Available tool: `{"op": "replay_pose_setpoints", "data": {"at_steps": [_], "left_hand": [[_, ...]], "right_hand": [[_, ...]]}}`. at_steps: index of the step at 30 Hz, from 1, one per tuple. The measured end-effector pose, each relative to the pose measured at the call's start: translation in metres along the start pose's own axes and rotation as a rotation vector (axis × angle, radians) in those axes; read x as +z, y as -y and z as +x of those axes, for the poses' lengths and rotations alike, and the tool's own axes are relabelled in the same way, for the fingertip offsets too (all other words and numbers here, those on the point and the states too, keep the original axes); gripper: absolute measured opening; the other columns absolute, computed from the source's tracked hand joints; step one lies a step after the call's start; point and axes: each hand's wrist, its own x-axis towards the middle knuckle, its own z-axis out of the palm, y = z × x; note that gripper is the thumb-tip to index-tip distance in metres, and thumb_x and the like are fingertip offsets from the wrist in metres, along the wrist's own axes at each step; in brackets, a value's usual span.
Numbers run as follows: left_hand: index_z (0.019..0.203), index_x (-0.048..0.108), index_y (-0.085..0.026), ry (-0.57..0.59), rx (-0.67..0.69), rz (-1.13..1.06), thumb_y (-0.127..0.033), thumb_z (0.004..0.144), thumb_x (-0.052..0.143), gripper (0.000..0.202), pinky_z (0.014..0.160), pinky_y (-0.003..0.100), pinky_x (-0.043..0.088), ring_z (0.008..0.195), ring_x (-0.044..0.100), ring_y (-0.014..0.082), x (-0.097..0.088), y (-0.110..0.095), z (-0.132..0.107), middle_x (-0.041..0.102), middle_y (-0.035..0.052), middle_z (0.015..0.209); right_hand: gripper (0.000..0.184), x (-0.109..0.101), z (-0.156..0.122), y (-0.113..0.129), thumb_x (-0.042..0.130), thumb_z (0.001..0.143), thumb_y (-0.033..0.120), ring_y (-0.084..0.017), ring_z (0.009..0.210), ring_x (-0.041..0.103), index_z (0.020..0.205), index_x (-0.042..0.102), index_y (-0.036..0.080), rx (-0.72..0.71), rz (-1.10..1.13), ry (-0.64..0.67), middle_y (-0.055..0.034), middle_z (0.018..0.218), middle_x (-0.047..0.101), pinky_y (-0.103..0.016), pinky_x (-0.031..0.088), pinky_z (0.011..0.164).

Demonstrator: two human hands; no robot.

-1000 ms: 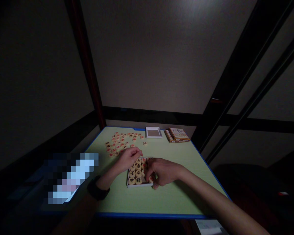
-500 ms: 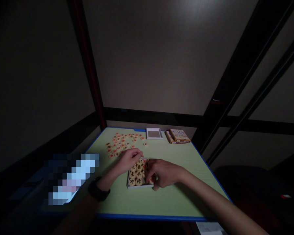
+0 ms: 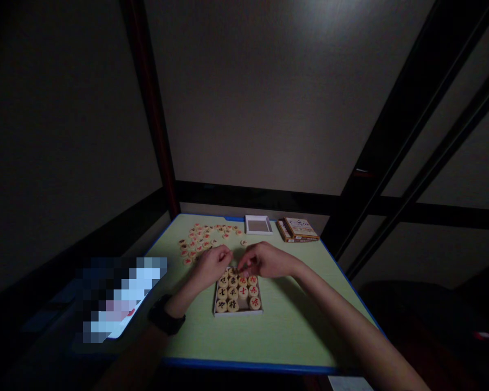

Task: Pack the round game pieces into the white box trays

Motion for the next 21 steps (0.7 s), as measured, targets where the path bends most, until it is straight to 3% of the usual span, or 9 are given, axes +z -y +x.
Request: {"op": "replay_pose_setpoints", "data": {"at_steps": [3,5,9,14,21], "left_hand": [[0.091,0.067,-0.019,-0.054,-0.071,0.312,-0.027,0.096,0.038,0.031,0.067,0.027,0.044,0.078,0.068,0.0204,-0.009,-0.001,-0.004,0.073,0.0079,0.084],[0.097,0.066,-0.017,-0.057,-0.094,0.445,-0.025,0.098,0.032,0.035,0.068,0.03,0.046,0.082,0.069,0.0232,-0.013,0.0,-0.006,0.073,0.0118,0.09],[0.104,0.065,-0.012,-0.023,-0.147,0.535,-0.016,0.096,0.031,0.035,0.072,0.031,0.05,0.089,0.069,0.0244,-0.02,0.009,-0.004,0.071,0.0156,0.097],[0.106,0.066,-0.012,-0.059,-0.258,0.511,-0.009,0.093,0.036,0.032,0.078,0.029,0.049,0.097,0.067,0.0229,-0.033,0.021,0.001,0.069,0.0151,0.104],[0.106,0.066,-0.012,-0.078,-0.253,0.481,-0.003,0.088,0.043,0.031,0.082,0.032,0.047,0.105,0.061,0.0264,-0.038,0.031,0.002,0.064,0.0168,0.108]], "right_hand": [[0.023,-0.002,0.044,-0.017,0.059,0.084,0.012,-0.017,0.078,0.065,0.099,0.076,0.016,0.139,-0.235,-0.166,-0.0065,0.086,0.073,-0.026,0.045,0.073],[0.032,0.003,0.074,-0.026,0.056,0.086,0.015,-0.02,0.086,0.067,0.114,0.071,0.02,0.235,-0.443,-0.156,-0.0077,0.095,0.074,-0.026,0.045,0.076],[0.028,0.02,0.114,-0.033,0.049,0.093,0.028,-0.026,0.094,0.067,0.109,0.069,0.018,0.326,-0.61,-0.144,-0.0161,0.109,0.069,-0.031,0.048,0.076],[0.025,0.035,0.128,-0.043,0.047,0.093,0.024,-0.026,0.093,0.068,0.105,0.067,0.016,0.312,-0.629,-0.142,-0.0178,0.107,0.068,-0.032,0.048,0.075],[0.021,0.029,0.131,-0.056,0.055,0.085,0.01,-0.021,0.087,0.065,0.103,0.066,0.013,0.189,-0.548,-0.156,-0.0158,0.098,0.069,-0.026,0.044,0.074]]}}
